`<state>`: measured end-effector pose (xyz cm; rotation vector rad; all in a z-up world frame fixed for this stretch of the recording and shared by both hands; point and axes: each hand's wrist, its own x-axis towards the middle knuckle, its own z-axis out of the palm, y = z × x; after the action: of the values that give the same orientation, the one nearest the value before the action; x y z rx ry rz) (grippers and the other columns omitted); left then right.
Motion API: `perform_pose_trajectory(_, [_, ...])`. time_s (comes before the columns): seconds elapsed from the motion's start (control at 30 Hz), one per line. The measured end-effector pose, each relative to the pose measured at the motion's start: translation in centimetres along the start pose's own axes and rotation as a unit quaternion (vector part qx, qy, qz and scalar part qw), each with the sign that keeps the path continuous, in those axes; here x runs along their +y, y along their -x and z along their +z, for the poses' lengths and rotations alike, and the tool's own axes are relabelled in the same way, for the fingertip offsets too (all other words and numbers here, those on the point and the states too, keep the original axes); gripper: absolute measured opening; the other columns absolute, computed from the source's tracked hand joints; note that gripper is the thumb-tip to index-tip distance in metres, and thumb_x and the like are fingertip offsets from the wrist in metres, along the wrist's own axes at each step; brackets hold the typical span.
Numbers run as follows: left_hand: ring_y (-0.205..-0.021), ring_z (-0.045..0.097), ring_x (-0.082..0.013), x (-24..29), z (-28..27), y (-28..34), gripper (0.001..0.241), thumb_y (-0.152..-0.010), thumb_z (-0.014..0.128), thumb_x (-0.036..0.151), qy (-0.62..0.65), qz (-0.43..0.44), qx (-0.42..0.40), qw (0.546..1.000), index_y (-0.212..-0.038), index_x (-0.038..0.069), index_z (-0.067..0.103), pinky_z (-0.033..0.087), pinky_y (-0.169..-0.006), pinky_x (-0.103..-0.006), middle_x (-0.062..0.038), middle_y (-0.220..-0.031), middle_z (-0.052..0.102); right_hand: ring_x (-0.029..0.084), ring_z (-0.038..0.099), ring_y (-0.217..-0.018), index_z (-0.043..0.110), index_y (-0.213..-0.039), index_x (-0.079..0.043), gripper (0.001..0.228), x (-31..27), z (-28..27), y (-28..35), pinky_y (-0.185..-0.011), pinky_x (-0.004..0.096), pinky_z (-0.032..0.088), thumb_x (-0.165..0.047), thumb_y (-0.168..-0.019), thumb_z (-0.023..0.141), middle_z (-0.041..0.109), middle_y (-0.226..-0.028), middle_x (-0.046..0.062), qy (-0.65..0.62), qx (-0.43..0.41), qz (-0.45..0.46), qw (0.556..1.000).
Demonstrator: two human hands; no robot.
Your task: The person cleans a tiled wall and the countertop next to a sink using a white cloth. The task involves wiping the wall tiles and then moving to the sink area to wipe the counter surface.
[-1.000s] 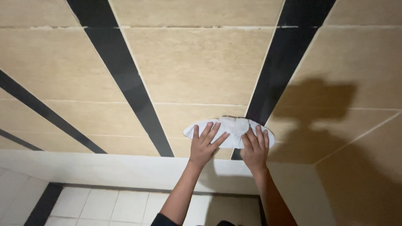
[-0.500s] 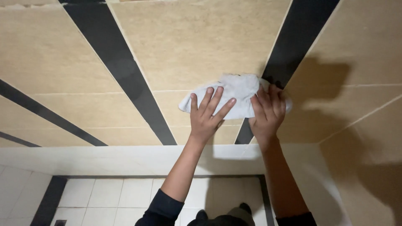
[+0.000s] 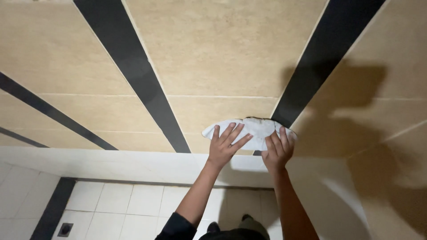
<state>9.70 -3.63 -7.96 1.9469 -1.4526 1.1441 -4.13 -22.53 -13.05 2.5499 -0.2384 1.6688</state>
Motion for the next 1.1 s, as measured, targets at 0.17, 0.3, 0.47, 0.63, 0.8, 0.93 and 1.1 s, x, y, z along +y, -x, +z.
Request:
perform_pose_trajectory(0.17, [-0.158,0.032,-0.0210,1.3,0.5,-1.6,0.048,-0.106,0.063,0.018,0.013,-0.027,0.040,0.999,-0.147,0.041,0.059,0.010,-0.133,-0.0549,0.000,-0.163,0.047,0.030,0.048,-0.143,0.070,-0.114,-0.011,0.021,1.1,-1.2,-3.5,-0.124,0.061,0.021,-0.010,-0.095,0.060,0.066,-0.138,0.008,-0.006,0.022,-0.033,0.999])
perform_pose_trajectory(0.3, [-0.158,0.034,-0.0245,2.5,-0.8,-5.0,0.048,-0.103,0.065,0.017,0.055,-0.059,0.055,0.995,-0.147,0.037,0.060,0.011,-0.133,-0.0572,-0.004,-0.163,0.047,0.030,0.041,-0.152,0.066,-0.128,-0.015,0.023,2.2,-3.1,-7.3,-0.130,0.055,0.020,-0.018,-0.106,0.071,0.061,-0.149,0.006,-0.003,0.030,-0.039,0.999])
perform_pose_trajectory(0.47, [-0.156,0.036,-0.0253,2.5,-3.8,-11.6,0.046,-0.103,0.064,0.023,0.040,-0.042,0.079,0.995,-0.147,0.036,0.060,0.012,-0.131,-0.0579,-0.005,-0.162,0.048,0.032,0.042,-0.153,0.061,-0.133,-0.015,0.028,3.2,-5.8,-12.9,-0.130,0.054,0.025,-0.015,-0.106,0.069,0.060,-0.150,0.007,-0.026,0.040,-0.023,0.999])
perform_pose_trajectory(0.63, [-0.156,0.036,-0.0255,2.6,-3.2,-11.1,0.045,-0.104,0.065,0.030,0.033,-0.027,0.095,0.995,-0.148,0.035,0.059,0.013,-0.130,-0.0593,-0.005,-0.163,0.046,0.033,0.045,-0.150,0.063,-0.134,-0.016,0.031,3.7,-5.4,-12.1,-0.128,0.054,0.028,-0.012,-0.103,0.068,0.063,-0.149,0.006,-0.013,0.013,-0.013,1.000])
perform_pose_trajectory(0.8, [-0.154,0.038,-0.0256,3.4,0.1,-6.5,0.045,-0.100,0.066,0.024,0.021,-0.038,0.077,0.996,-0.142,0.038,0.061,0.012,-0.130,-0.0606,-0.004,-0.159,0.049,0.034,0.051,-0.143,0.067,-0.124,-0.013,0.024,3.8,-4.2,-7.8,-0.121,0.053,0.034,-0.010,-0.100,0.069,0.066,-0.140,0.007,-0.027,0.041,-0.036,0.998])
perform_pose_trajectory(0.93, [-0.153,0.040,-0.0240,3.6,1.7,-4.0,0.045,-0.100,0.067,0.020,0.015,-0.041,0.071,0.997,-0.141,0.040,0.061,0.013,-0.130,-0.0594,-0.002,-0.158,0.051,0.033,0.051,-0.144,0.068,-0.122,-0.015,0.023,4.1,-2.8,-4.5,-0.122,0.051,0.034,-0.012,-0.100,0.072,0.066,-0.140,0.007,-0.015,0.028,-0.034,0.999])
perform_pose_trajectory(1.1, [-0.153,0.042,-0.0237,3.3,1.3,-3.9,0.048,-0.102,0.067,0.017,-0.004,-0.021,0.062,0.998,-0.143,0.040,0.062,0.014,-0.131,-0.0578,-0.002,-0.158,0.052,0.032,0.050,-0.144,0.070,-0.119,-0.016,0.021,3.7,-3.1,-5.2,-0.122,0.049,0.035,-0.009,-0.099,0.069,0.067,-0.140,0.004,-0.007,0.031,-0.034,0.999])
